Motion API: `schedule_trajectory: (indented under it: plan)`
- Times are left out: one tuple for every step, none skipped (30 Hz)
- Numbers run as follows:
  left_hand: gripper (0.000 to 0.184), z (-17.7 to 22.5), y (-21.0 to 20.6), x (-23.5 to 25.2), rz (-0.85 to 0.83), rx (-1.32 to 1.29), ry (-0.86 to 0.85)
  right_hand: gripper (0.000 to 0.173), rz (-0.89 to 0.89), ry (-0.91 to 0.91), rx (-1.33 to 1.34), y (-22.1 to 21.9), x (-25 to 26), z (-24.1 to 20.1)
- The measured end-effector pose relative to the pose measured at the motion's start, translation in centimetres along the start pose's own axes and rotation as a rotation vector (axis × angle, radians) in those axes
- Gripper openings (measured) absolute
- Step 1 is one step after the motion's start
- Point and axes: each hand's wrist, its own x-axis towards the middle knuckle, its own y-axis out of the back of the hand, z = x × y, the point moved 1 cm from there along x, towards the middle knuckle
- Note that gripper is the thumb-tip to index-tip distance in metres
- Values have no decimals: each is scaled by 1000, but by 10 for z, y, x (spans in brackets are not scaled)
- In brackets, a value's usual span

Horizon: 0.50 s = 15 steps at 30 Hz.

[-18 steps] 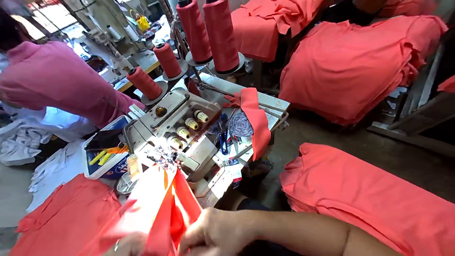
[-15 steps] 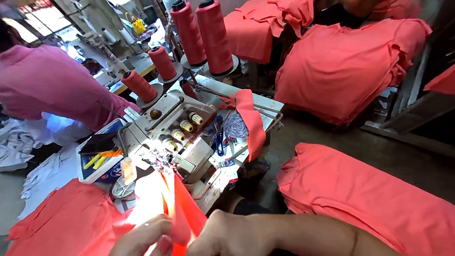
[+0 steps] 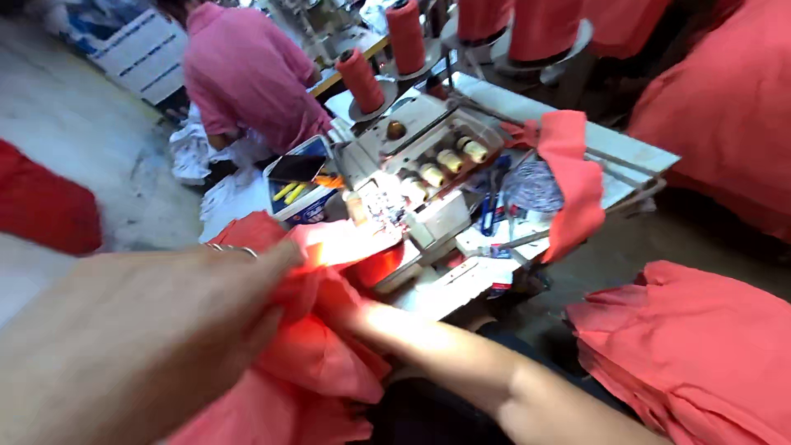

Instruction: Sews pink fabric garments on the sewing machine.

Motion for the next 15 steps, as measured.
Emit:
schedule_trajectory:
  plan:
    - [39,-23,-12,-3,142,-15,-32,36,-137,-9,10,21,-11,-14]
    - [50,-38,-20,-5,217,-38,-29,32,-196,17,-31,35,-24,-19]
    - [57,-45,-25,-7,239,-78,-16,29,-176,61,-62,47,-39,-16]
    - [60,-48,-29,-8,242,-115,-12,27,-23,130,-72,56,-55,-6]
    - [59,-51,-35,-8,257,-137,-20,24,247,222,-70,61,-68,8]
    - [58,-55,-44,-8,308,-141,-48,20,531,295,-57,65,-73,25]
    - [56,-59,-52,-9,358,-159,-78,18,699,303,-61,73,-75,36]
    - [53,-62,-58,-9,393,-186,-98,17,776,282,-98,82,-76,43]
    - [51,-63,-61,-11,414,-209,-113,19,793,264,-140,89,-76,46]
    - [49,-63,-63,-12,422,-225,-128,22,780,260,-167,93,-73,45]
    - [46,-60,-63,-13,429,-228,-145,24,756,282,-174,94,-68,41]
    - [43,-57,-62,-13,437,-226,-165,23,719,331,-168,94,-64,32]
    - [39,-52,-60,-13,443,-212,-187,20,668,402,-146,91,-59,21]
    - [34,-47,-59,-14,437,-179,-206,17,607,485,-105,88,-57,8]
    - [31,-44,-58,-14,431,-129,-222,15,535,566,-41,87,-55,-7]
